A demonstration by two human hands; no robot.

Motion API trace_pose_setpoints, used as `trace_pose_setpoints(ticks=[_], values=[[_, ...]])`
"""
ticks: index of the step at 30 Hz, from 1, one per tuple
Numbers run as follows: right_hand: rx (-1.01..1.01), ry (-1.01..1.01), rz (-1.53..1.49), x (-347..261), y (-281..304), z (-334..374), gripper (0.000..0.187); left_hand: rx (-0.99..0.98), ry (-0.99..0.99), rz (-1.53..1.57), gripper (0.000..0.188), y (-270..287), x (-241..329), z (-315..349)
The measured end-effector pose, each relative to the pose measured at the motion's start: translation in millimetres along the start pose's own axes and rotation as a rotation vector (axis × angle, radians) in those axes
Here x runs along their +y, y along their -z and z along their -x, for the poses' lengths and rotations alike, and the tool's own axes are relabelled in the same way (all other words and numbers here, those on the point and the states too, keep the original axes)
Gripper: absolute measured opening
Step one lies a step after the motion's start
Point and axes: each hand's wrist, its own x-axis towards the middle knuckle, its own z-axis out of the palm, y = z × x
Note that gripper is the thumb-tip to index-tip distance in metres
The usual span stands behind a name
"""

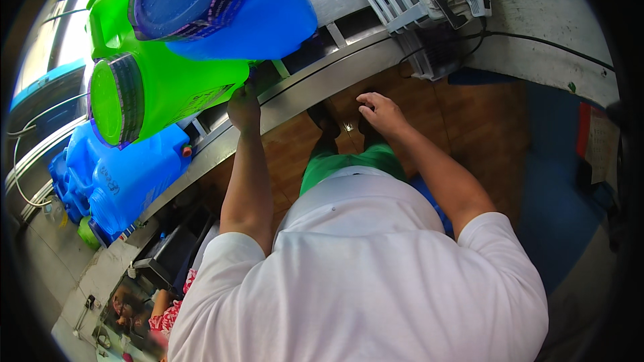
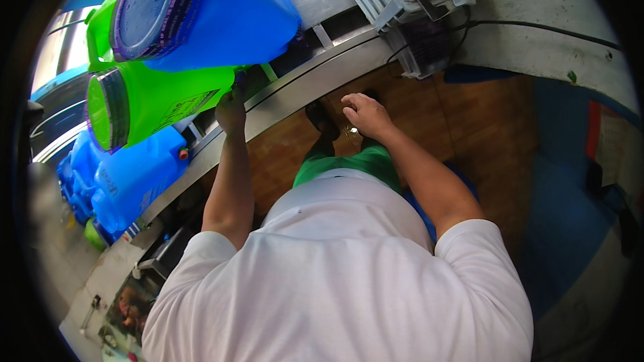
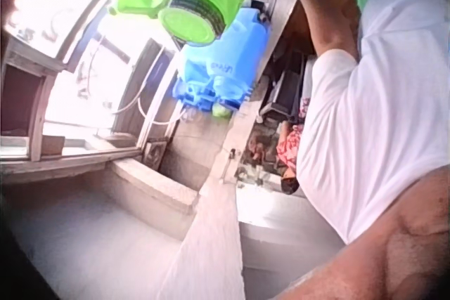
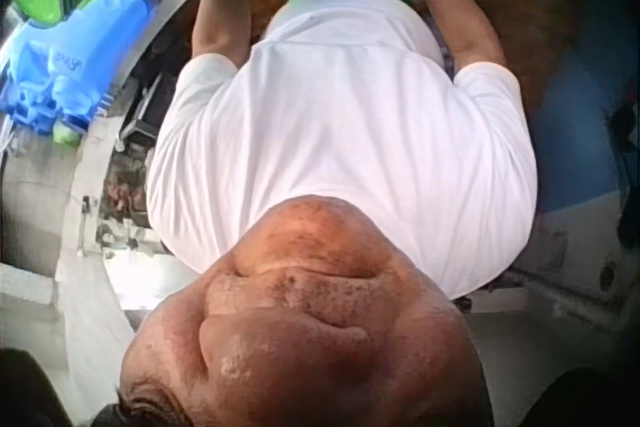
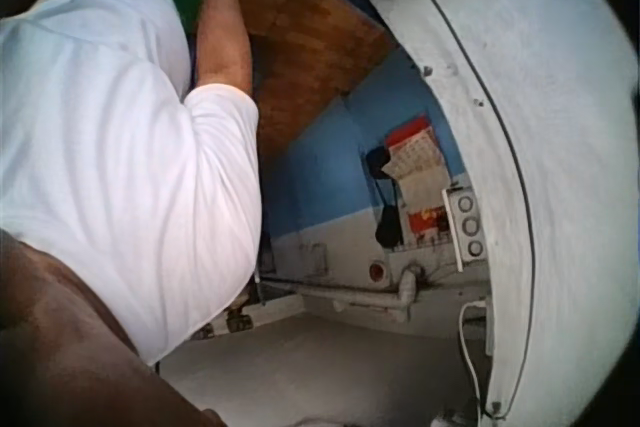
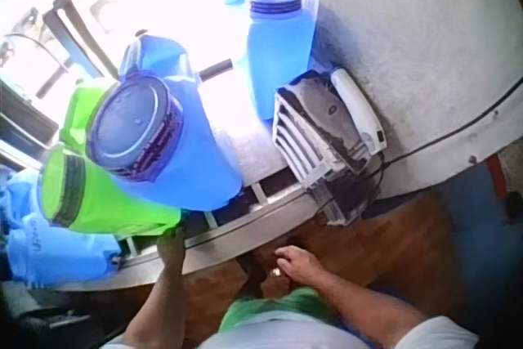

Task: The person places several blue and green jerry cans on a metal counter, secures their lids, and uses a handheld heat-sealing tool to seal the caps. The person then moves the sealed cans to the floor and repeats the process with additional cans.

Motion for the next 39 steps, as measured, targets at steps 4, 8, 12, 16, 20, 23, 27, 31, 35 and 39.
trace_pose_setpoints(ticks=[4,8,12,16,20,23,27,31,35,39], values=[[0.009,0.001,-0.025,9,17,3,0.029,0.018,0.075,-0.044,0.042,-13,-5,1],[0.026,0.015,-0.039,25,31,6,0.028,-0.028,0.191,0.068,0.043,-37,-24,-6],[0.014,0.010,0.001,41,45,8,0.028,-0.045,0.269,0.241,0.042,-75,-50,-27],[0.054,0.079,-0.046,48,57,11,0.027,-0.182,0.384,0.845,0.025,-105,-103,-44],[0.250,0.159,-0.287,41,80,14,0.023,-0.418,0.574,1.418,0.032,-102,-78,-31],[0.419,-0.054,-0.716,34,106,0,0.019,-0.464,0.614,1.405,0.043,-82,-59,-26],[0.532,-0.184,-1.046,4,158,-21,0.020,-0.410,0.679,1.142,0.058,-77,-39,-39],[0.577,-0.195,-1.152,10,173,-44,0.020,-0.280,0.746,1.144,0.057,-85,-28,-46],[0.548,-0.155,-1.269,15,180,-58,0.013,-0.223,0.775,1.131,0.056,-86,-19,-40],[0.384,-0.093,-1.374,24,182,-69,0.010,-0.206,0.775,1.104,0.054,-81,-13,-37]])
